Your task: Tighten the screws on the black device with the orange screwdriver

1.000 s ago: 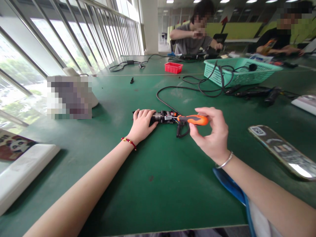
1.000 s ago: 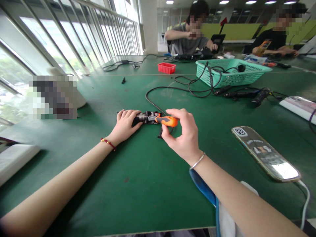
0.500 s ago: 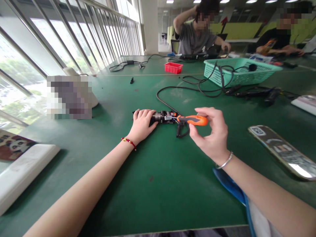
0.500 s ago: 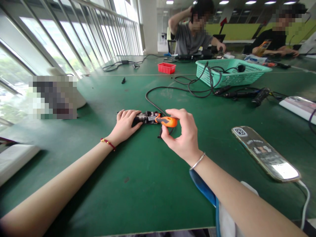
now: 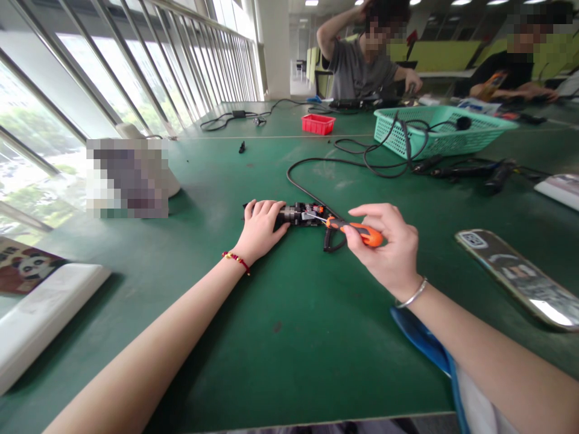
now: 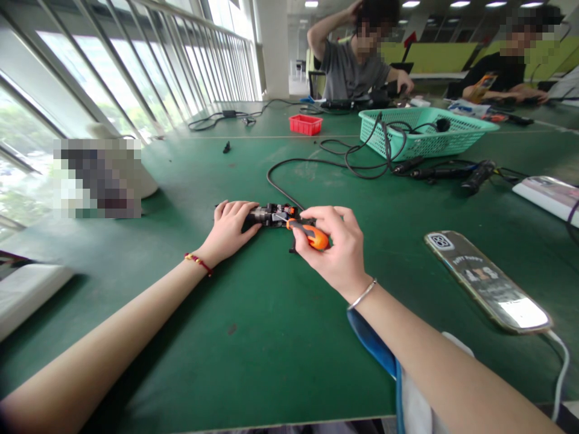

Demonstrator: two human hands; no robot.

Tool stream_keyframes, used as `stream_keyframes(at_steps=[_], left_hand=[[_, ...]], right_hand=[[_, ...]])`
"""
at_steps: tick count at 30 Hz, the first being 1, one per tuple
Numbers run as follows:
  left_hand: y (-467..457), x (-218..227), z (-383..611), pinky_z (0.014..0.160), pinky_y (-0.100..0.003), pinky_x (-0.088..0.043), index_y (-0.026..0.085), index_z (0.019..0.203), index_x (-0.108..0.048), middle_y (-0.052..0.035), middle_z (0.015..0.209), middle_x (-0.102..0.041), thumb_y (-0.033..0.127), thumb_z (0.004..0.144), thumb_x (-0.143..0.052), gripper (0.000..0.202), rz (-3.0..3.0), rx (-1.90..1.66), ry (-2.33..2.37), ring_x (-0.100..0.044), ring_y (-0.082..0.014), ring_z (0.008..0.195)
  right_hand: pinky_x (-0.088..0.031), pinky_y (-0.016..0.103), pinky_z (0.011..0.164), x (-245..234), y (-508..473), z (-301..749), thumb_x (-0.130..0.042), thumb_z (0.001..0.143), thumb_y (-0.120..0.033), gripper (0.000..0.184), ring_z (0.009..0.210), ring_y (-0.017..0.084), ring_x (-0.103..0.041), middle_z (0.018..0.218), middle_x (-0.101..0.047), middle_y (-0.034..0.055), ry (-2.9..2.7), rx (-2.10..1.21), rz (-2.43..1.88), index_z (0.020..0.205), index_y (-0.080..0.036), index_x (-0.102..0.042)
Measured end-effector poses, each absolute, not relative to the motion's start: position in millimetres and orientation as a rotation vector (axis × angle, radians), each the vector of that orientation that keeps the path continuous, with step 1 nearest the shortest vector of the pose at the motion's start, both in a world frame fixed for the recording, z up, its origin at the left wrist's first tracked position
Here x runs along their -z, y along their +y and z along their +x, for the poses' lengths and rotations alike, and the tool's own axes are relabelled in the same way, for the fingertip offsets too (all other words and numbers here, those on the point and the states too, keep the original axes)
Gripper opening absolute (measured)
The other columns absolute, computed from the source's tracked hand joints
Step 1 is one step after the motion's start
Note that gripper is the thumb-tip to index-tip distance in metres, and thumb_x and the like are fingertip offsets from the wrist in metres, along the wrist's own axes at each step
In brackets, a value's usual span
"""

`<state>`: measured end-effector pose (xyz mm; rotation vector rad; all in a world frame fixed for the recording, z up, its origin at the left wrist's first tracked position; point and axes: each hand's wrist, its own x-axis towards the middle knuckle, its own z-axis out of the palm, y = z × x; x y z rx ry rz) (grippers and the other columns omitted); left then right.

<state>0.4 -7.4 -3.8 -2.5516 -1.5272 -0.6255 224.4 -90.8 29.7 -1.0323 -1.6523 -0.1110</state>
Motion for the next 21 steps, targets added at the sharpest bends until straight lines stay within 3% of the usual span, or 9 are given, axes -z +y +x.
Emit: stream_keyframes(at_steps=[2,6,8,14,19,21], left_hand=[[-7.2,4.1,0.4,0.112,-0.048,-0.02,0.017,0.124,-0.05,-0.0102,0.123,-0.056,0.034,0.089,-0.046,0.039,-2.551,0.63,-1.524,-0.046,-0.0264,0.12],[-6.9,4.7,0.1,0.113,-0.048,-0.02,0.018,0.124,-0.05,-0.01,0.123,-0.056,0.034,0.088,-0.047,0.039,-2.548,0.634,-1.527,-0.046,-0.0262,0.12],[-6.8,5.0,-0.1,0.113,-0.048,-0.019,0.017,0.124,-0.05,-0.0101,0.123,-0.056,0.034,0.088,-0.047,0.04,-2.548,0.635,-1.526,-0.046,-0.0262,0.12],[-6.5,5.6,-0.4,0.112,-0.048,-0.02,0.017,0.124,-0.05,-0.01,0.122,-0.057,0.034,0.089,-0.047,0.039,-2.547,0.641,-1.517,-0.046,-0.0263,0.119],[-6.5,5.1,-0.1,0.112,-0.048,-0.02,0.018,0.124,-0.05,-0.0099,0.123,-0.057,0.034,0.088,-0.048,0.039,-2.545,0.636,-1.52,-0.046,-0.0263,0.12],[-6.8,4.7,0.1,0.113,-0.048,-0.02,0.017,0.124,-0.05,-0.0099,0.123,-0.057,0.033,0.088,-0.048,0.039,-2.543,0.63,-1.524,-0.046,-0.0263,0.12]], right_hand=[[-0.052,0.032,0.065,-29.2,-90.8,224.2,-0.067,0.074,-0.024,0.017,0.071,0.018,-0.061,0.072,-0.062,0.0002,-1.644,0.114,-1.045,0.09,-0.023,-0.061],[-0.053,0.036,0.075,-27.1,-88.7,225.9,-0.066,0.072,-0.019,0.04,0.086,0.02,-0.062,0.099,-0.063,0.006,-1.631,0.144,-0.95,0.11,-0.022,-0.056],[-0.053,0.038,0.078,-27.1,-88.3,226.1,-0.066,0.072,-0.017,0.043,0.088,0.021,-0.062,0.101,-0.062,0.0066,-1.636,0.15,-0.929,0.113,-0.022,-0.054],[-0.053,0.032,0.065,-29.9,-91.0,223.7,-0.066,0.076,-0.025,0.012,0.066,0.016,-0.06,0.074,-0.063,0.0003,-1.644,0.145,-1.041,0.086,-0.023,-0.061],[-0.054,0.036,0.076,-27.5,-88.7,226.0,-0.066,0.072,-0.018,0.042,0.085,0.02,-0.062,0.1,-0.062,0.0068,-1.63,0.163,-0.933,0.113,-0.021,-0.054],[-0.054,0.036,0.076,-27.6,-88.4,226.1,-0.066,0.072,-0.018,0.043,0.086,0.019,-0.062,0.101,-0.062,0.007,-1.637,0.165,-0.924,0.113,-0.021,-0.054]])
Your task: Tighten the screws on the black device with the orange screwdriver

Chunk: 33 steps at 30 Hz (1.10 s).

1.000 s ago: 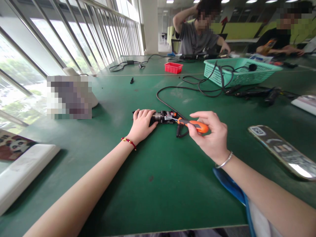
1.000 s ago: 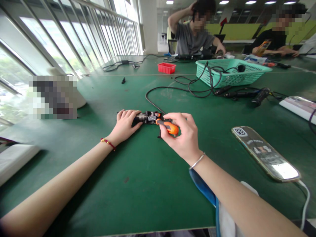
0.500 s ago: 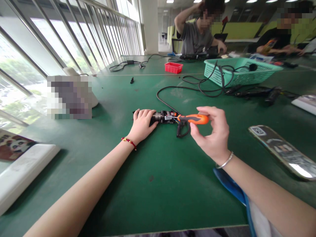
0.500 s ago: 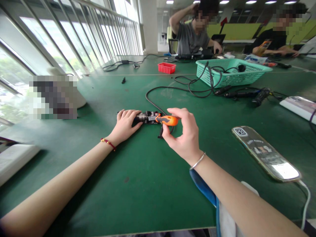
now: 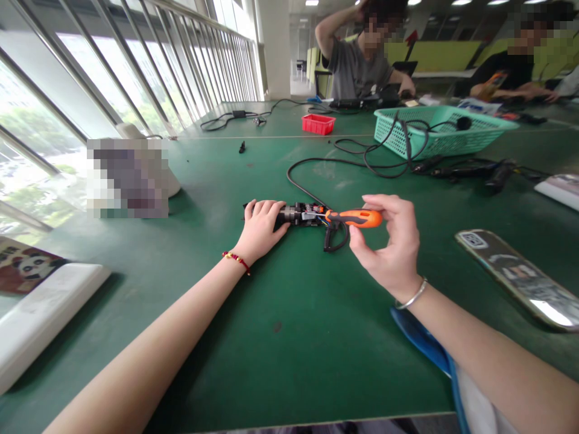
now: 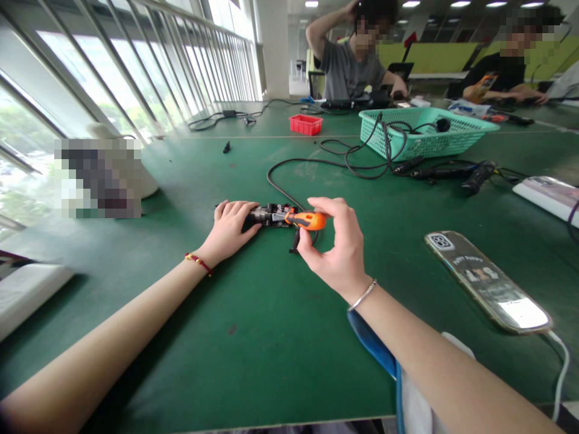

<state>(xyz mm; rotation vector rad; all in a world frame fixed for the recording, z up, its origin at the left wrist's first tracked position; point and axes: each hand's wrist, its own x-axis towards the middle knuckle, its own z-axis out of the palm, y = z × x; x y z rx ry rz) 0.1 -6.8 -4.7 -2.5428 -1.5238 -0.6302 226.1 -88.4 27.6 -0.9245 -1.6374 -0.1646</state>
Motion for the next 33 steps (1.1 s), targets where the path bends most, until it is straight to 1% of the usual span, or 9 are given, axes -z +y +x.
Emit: stream_keyframes(at_steps=[4,6,11,13,19,25,27,31,33], left_hand=[[-7.2,4.2,0.3,0.112,-0.048,-0.02,0.017,0.124,-0.05,-0.01,0.123,-0.056,0.034,0.089,-0.047,0.039,-2.545,0.629,-1.527,-0.046,-0.0262,0.12],[-7.3,4.1,0.4,0.112,-0.048,-0.02,0.017,0.124,-0.05,-0.0102,0.123,-0.056,0.034,0.089,-0.047,0.039,-2.548,0.629,-1.528,-0.046,-0.0262,0.12],[-7.3,4.1,0.7,0.113,-0.048,-0.02,0.018,0.124,-0.05,-0.0099,0.123,-0.056,0.034,0.088,-0.047,0.039,-2.543,0.63,-1.533,-0.046,-0.0261,0.119],[-7.2,4.2,0.8,0.113,-0.048,-0.02,0.018,0.124,-0.05,-0.0098,0.123,-0.056,0.034,0.088,-0.047,0.039,-2.54,0.628,-1.532,-0.046,-0.0262,0.12],[-6.8,4.7,0.1,0.112,-0.048,-0.02,0.017,0.124,-0.049,-0.0099,0.123,-0.057,0.034,0.089,-0.047,0.04,-2.544,0.631,-1.524,-0.046,-0.0262,0.12],[-7.3,4.1,0.5,0.112,-0.048,-0.02,0.019,0.124,-0.05,-0.0097,0.123,-0.057,0.034,0.088,-0.047,0.039,-2.544,0.634,-1.53,-0.046,-0.0263,0.12],[-7.6,3.9,0.7,0.112,-0.048,-0.02,0.018,0.124,-0.05,-0.0097,0.123,-0.057,0.034,0.088,-0.047,0.039,-2.543,0.63,-1.534,-0.046,-0.0264,0.12],[-7.7,4.2,0.2,0.112,-0.048,-0.02,0.018,0.124,-0.049,-0.0096,0.123,-0.057,0.034,0.088,-0.046,0.039,-2.544,0.634,-1.528,-0.046,-0.0263,0.12],[-7.5,4.1,0.0,0.112,-0.048,-0.02,0.019,0.124,-0.049,-0.0095,0.123,-0.057,0.034,0.088,-0.046,0.039,-2.544,0.634,-1.53,-0.046,-0.0263,0.12]], right_hand=[[-0.052,0.031,0.065,-30.7,-90.2,223.9,-0.065,0.077,-0.023,0.01,0.068,0.016,-0.059,0.077,-0.066,0.0005,-1.676,0.199,-0.993,0.086,-0.023,-0.061],[-0.052,0.031,0.066,-31.6,-90.6,223.7,-0.064,0.079,-0.024,0.003,0.066,0.015,-0.059,0.072,-0.066,-0.0006,-1.682,0.21,-1.008,0.08,-0.023,-0.061],[-0.054,0.034,0.072,-28.9,-88.9,226.1,-0.064,0.075,-0.022,0.033,0.08,0.018,-0.063,0.096,-0.065,0.0045,-1.632,0.142,-1.003,0.107,-0.023,-0.057],[-0.054,0.035,0.076,-28.5,-89.0,226.2,-0.064,0.073,-0.021,0.04,0.084,0.019,-0.063,0.1,-0.063,0.0057,-1.642,0.13,-0.969,0.113,-0.022,-0.054],[-0.053,0.032,0.067,-30.0,-91.4,223.6,-0.065,0.076,-0.024,0.015,0.068,0.016,-0.06,0.072,-0.061,-0.0004,-1.669,0.101,-1.046,0.09,-0.023,-0.059],[-0.053,0.036,0.076,-28.5,-89.2,226.1,-0.065,0.072,-0.019,0.044,0.087,0.02,-0.061,0.101,-0.061,0.0063,-1.658,0.123,-0.924,0.114,-0.022,-0.053],[-0.053,0.035,0.075,-30.0,-89.7,225.4,-0.066,0.072,-0.021,0.039,0.082,0.019,-0.062,0.095,-0.063,0.0044,-1.667,0.128,-0.932,0.11,-0.022,-0.055],[-0.052,0.032,0.068,-33.3,-91.6,222.9,-0.064,0.077,-0.024,0.009,0.058,0.012,-0.059,0.071,-0.063,-0.0027,-1.708,0.152,-0.983,0.086,-0.024,-0.06],[-0.052,0.031,0.067,-32.5,-91.4,223.2,-0.063,0.078,-0.024,0.01,0.061,0.013,-0.059,0.072,-0.064,-0.0017,-1.692,0.146,-1.001,0.087,-0.024,-0.06]])
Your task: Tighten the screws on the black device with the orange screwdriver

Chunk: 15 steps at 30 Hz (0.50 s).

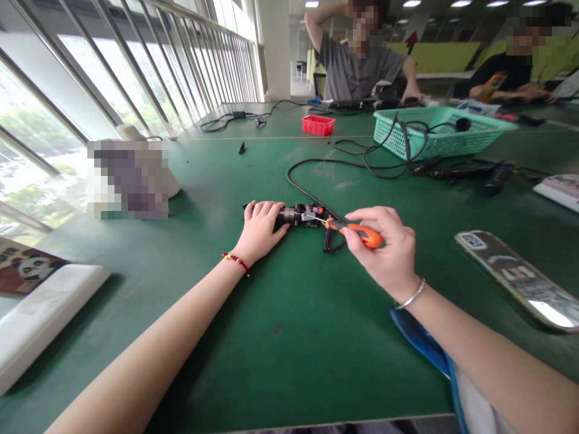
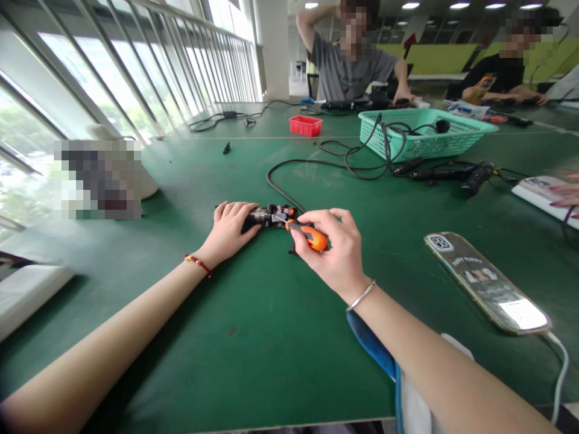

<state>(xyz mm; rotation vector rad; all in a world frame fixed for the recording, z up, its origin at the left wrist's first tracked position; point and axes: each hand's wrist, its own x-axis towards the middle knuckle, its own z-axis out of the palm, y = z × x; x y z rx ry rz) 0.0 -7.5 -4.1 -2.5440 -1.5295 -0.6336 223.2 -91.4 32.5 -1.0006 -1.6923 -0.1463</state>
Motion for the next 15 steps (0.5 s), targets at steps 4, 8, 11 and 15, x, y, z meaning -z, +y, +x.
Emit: stream_keyframes(at_steps=[4,8,11,15], left_hand=[[-7.6,3.6,0.4,0.112,-0.048,-0.02,0.019,0.124,-0.049,-0.0094,0.124,-0.057,0.034,0.088,-0.047,0.039,-2.544,0.631,-1.536,-0.046,-0.0262,0.12],[-8.0,3.4,0.9,0.113,-0.048,-0.02,0.019,0.124,-0.049,-0.0096,0.124,-0.056,0.034,0.088,-0.047,0.039,-2.543,0.629,-1.538,-0.046,-0.0262,0.12],[-7.9,3.8,0.7,0.113,-0.048,-0.02,0.019,0.124,-0.05,-0.0097,0.123,-0.057,0.034,0.088,-0.047,0.039,-2.545,0.632,-1.536,-0.046,-0.0265,0.12],[-7.8,3.8,0.6,0.112,-0.048,-0.02,0.018,0.124,-0.05,-0.01,0.123,-0.057,0.033,0.088,-0.047,0.039,-2.541,0.631,-1.537,-0.046,-0.0264,0.12]], right_hand=[[-0.054,0.035,0.074,-28.7,-89.4,225.6,-0.065,0.073,-0.022,0.04,0.083,0.019,-0.062,0.096,-0.062,0.0057,-1.646,0.149,-0.961,0.112,-0.022,-0.055],[-0.053,0.036,0.073,-30.8,-90.0,224.5,-0.066,0.072,-0.019,0.036,0.078,0.018,-0.062,0.092,-0.063,0.0043,-1.678,0.17,-0.93,0.107,-0.022,-0.056],[-0.051,0.034,0.07,-33.3,-91.5,222.7,-0.065,0.075,-0.02,0.015,0.058,0.013,-0.058,0.076,-0.064,-0.0014,-1.704,0.181,-0.957,0.088,-0.023,-0.059],[-0.051,0.034,0.069,-31.2,-90.9,223.7,-0.066,0.074,-0.02,0.027,0.071,0.017,-0.062,0.082,-0.064,0.0017,-1.659,0.158,-0.973,0.099,-0.022,-0.059]])
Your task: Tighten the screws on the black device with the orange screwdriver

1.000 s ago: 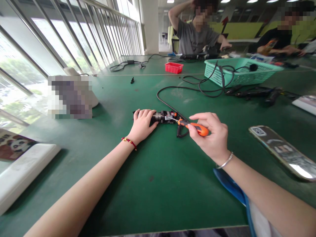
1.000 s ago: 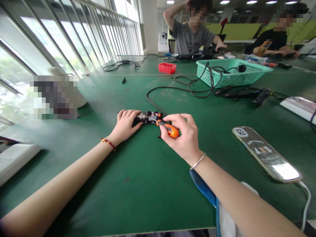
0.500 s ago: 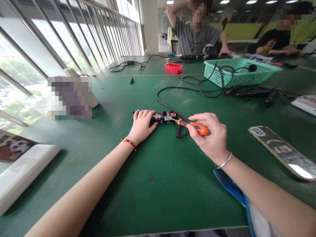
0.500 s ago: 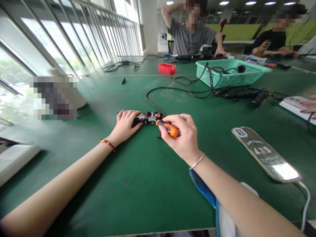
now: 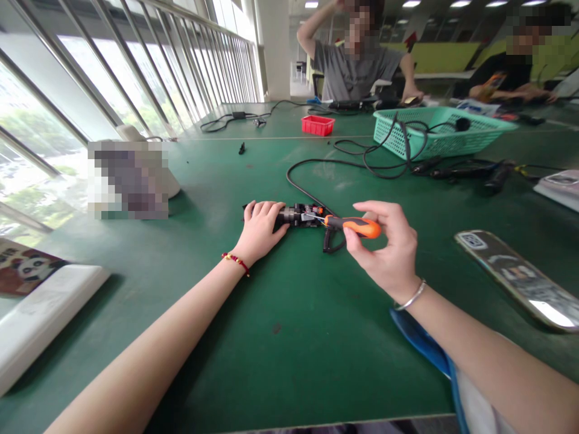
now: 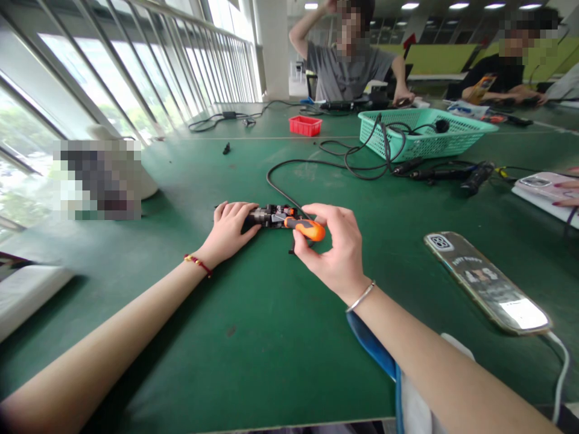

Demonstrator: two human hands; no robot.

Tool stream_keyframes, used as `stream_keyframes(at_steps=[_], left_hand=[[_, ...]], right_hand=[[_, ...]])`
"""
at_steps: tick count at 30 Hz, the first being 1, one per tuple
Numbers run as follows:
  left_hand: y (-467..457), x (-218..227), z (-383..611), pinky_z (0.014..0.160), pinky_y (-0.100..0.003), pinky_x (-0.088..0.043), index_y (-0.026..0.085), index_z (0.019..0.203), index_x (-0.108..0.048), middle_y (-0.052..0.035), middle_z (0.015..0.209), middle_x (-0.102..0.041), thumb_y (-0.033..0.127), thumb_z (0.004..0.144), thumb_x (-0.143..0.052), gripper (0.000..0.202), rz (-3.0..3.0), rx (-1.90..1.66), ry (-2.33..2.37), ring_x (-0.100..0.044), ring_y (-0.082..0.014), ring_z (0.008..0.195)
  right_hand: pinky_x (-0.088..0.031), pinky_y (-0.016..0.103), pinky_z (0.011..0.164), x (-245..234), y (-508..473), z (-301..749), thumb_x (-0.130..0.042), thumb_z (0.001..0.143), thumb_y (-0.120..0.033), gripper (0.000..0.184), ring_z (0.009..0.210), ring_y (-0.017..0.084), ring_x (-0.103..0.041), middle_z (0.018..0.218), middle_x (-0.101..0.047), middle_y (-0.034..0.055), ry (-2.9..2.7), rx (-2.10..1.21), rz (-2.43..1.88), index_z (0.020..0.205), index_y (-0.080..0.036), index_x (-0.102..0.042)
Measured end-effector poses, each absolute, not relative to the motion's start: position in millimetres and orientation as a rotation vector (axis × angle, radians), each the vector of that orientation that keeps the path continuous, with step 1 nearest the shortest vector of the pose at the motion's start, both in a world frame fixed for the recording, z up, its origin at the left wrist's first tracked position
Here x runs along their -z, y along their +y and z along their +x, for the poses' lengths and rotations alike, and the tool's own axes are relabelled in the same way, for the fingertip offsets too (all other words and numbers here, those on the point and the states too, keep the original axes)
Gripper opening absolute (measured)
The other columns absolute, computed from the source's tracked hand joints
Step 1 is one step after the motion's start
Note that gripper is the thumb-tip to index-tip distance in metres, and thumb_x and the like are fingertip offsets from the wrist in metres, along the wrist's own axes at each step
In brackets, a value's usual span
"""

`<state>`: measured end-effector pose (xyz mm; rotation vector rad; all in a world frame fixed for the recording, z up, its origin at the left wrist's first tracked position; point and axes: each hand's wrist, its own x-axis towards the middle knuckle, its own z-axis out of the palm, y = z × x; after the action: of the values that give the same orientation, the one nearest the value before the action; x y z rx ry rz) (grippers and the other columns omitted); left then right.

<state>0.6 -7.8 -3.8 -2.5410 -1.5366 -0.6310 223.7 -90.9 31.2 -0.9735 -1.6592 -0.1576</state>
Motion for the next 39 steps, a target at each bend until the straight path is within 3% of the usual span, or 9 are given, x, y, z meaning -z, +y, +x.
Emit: stream_keyframes(at_steps=[2,4,10,16,22,28,30,34,39], left_hand=[[-7.9,3.5,0.7,0.112,-0.048,-0.02,0.018,0.124,-0.05,-0.0101,0.123,-0.057,0.033,0.088,-0.047,0.039,-2.537,0.626,-1.54,-0.046,-0.0265,0.12],[-8.1,3.2,0.9,0.112,-0.048,-0.02,0.018,0.124,-0.05,-0.01,0.124,-0.057,0.034,0.088,-0.047,0.039,-2.538,0.623,-1.54,-0.046,-0.0264,0.119],[-8.2,2.9,0.5,0.112,-0.048,-0.02,0.019,0.124,-0.049,-0.0095,0.124,-0.056,0.034,0.088,-0.046,0.039,-2.548,0.627,-1.534,-0.046,-0.0262,0.12],[-7.9,3.0,0.7,0.112,-0.049,-0.02,0.02,0.124,-0.049,-0.0095,0.123,-0.057,0.034,0.088,-0.046,0.038,-2.557,0.641,-1.538,-0.046,-0.0265,0.119],[-7.9,3.4,0.7,0.112,-0.048,-0.02,0.018,0.124,-0.049,-0.0098,0.123,-0.056,0.034,0.089,-0.046,0.039,-2.552,0.631,-1.534,-0.046,-0.0262,0.119],[-8.0,3.1,0.6,0.112,-0.048,-0.02,0.02,0.123,-0.049,-0.0093,0.123,-0.057,0.034,0.088,-0.046,0.038,-2.544,0.628,-1.536,-0.046,-0.026,0.119],[-8.0,3.0,0.8,0.112,-0.048,-0.02,0.02,0.123,-0.049,-0.0093,0.123,-0.057,0.034,0.088,-0.046,0.038,-2.545,0.628,-1.539,-0.046,-0.026,0.119],[-8.0,3.0,0.9,0.113,-0.048,-0.02,0.019,0.124,-0.049,-0.0095,0.123,-0.057,0.034,0.088,-0.047,0.039,-2.55,0.631,-1.54,-0.046,-0.0261,0.12],[-7.5,3.3,1.0,0.112,-0.048,-0.02,0.019,0.123,-0.05,-0.0093,0.123,-0.057,0.034,0.088,-0.046,0.038,-2.548,0.629,-1.538,-0.046,-0.0261,0.119]], right_hand=[[-0.052,0.036,0.073,-30.1,-90.2,224.4,-0.066,0.072,-0.02,0.038,0.083,0.02,-0.062,0.093,-0.063,0.0051,-1.658,0.16,-0.947,0.109,-0.022,-0.056],[-0.052,0.036,0.074,-30.7,-90.2,224.0,-0.066,0.071,-0.02,0.039,0.085,0.021,-0.061,0.094,-0.063,0.0054,-1.678,0.178,-0.925,0.109,-0.022,-0.055],[-0.052,0.033,0.069,-34.0,-92.0,221.1,-0.063,0.078,-0.022,0.01,0.05,0.01,-0.054,0.069,-0.062,-0.0042,-1.715,0.196,-0.959,0.086,-0.024,-0.058],[-0.053,0.036,0.073,-29.0,-90.0,224.5,-0.065,0.072,-0.022,0.039,0.084,0.02,-0.061,0.094,-0.063,0.006,-1.67,0.175,-0.944,0.11,-0.021,-0.054],[-0.052,0.035,0.071,-33.0,-92.2,221.4,-0.063,0.077,-0.022,0.012,0.054,0.011,-0.055,0.073,-0.062,-0.0026,-1.715,0.202,-0.95,0.088,-0.024,-0.058],[-0.053,0.037,0.073,-29.6,-90.7,223.6,-0.066,0.072,-0.022,0.038,0.083,0.02,-0.061,0.091,-0.063,0.0051,-1.67,0.185,-0.94,0.109,-0.022,-0.055],[-0.053,0.037,0.073,-29.9,-90.6,223.4,-0.066,0.073,-0.023,0.035,0.081,0.02,-0.062,0.091,-0.064,0.0049,-1.681,0.201,-0.932,0.107,-0.022,-0.055],[-0.052,0.036,0.074,-33.5,-91.6,221.6,-0.064,0.077,-0.024,0.011,0.06,0.014,-0.059,0.073,-0.064,-0.0022,-1.711,0.246,-0.964,0.086,-0.025,-0.058],[-0.049,0.036,0.074,-37.1,-92.3,222.1,-0.062,0.076,-0.02,0.021,0.072,0.018,-0.06,0.08,-0.066,0.0014,-1.741,0.258,-0.943,0.097,-0.023,-0.06]])
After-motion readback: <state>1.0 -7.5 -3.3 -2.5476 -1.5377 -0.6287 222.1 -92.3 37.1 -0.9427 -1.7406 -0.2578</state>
